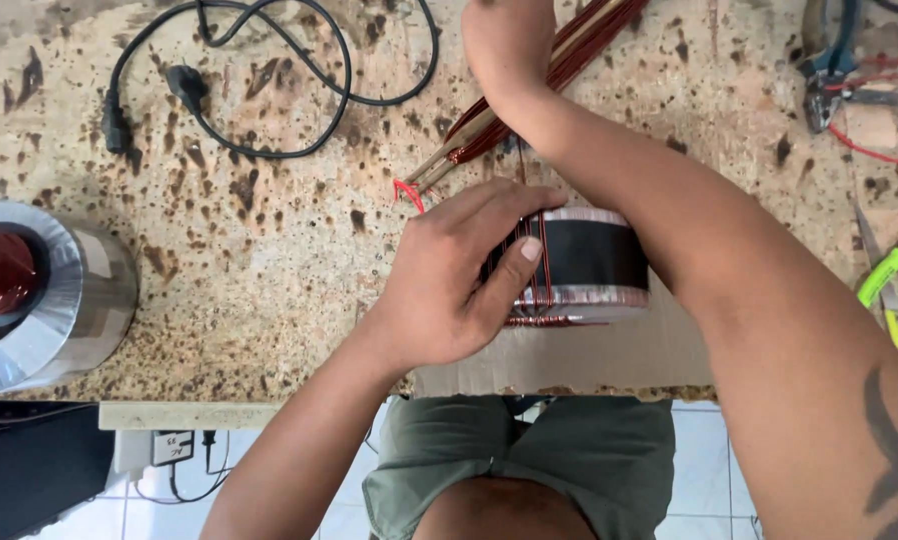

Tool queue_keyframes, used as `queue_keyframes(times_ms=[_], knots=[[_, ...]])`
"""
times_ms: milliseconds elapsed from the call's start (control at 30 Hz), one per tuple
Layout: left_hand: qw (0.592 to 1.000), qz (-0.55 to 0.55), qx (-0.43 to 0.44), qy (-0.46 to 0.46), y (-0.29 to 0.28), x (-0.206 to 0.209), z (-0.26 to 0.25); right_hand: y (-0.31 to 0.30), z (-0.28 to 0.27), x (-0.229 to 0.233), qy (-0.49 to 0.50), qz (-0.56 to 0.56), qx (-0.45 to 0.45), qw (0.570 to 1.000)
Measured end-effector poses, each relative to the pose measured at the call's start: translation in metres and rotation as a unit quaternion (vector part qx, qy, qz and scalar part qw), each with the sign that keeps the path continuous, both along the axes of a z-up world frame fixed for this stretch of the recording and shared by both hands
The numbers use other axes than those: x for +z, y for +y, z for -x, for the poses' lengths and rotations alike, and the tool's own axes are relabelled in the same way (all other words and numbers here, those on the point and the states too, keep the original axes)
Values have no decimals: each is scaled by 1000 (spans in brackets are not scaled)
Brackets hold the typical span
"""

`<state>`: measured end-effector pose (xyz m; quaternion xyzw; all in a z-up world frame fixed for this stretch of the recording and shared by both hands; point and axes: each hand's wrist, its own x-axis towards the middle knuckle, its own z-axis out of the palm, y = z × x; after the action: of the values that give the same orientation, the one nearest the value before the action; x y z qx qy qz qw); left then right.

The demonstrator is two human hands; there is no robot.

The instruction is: The person winds copper wire around a toroidal core using a wooden guide. They pull the wire from a spool, wrap it around the core, and adjust the winding to keep it neat. The process is repeated multiple times throughout the clip.

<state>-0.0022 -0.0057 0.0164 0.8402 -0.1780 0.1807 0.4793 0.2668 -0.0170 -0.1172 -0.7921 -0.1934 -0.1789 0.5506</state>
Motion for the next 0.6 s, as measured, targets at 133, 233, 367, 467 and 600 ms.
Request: queue_keyframes(times_ms=[133, 233, 367, 467, 600], knots=[[999, -19, -3, -42, 2, 0, -8, -16, -27, 21, 66, -66, -32, 995], [999, -36, -15, -18, 4, -3, -5, -25, -6, 55, 72, -84, 2, 994], [991, -106, 34, 74, 4, -2, -6, -46, 12, 77, 90, -92, 55, 990], [976, -138, 32, 166, 6, 7, -14, -68, 20, 89, 103, -91, 93, 986], [977, 8, -35, 210, 8, 27, -14, -92, 22, 113, 112, -95, 148, 978]])
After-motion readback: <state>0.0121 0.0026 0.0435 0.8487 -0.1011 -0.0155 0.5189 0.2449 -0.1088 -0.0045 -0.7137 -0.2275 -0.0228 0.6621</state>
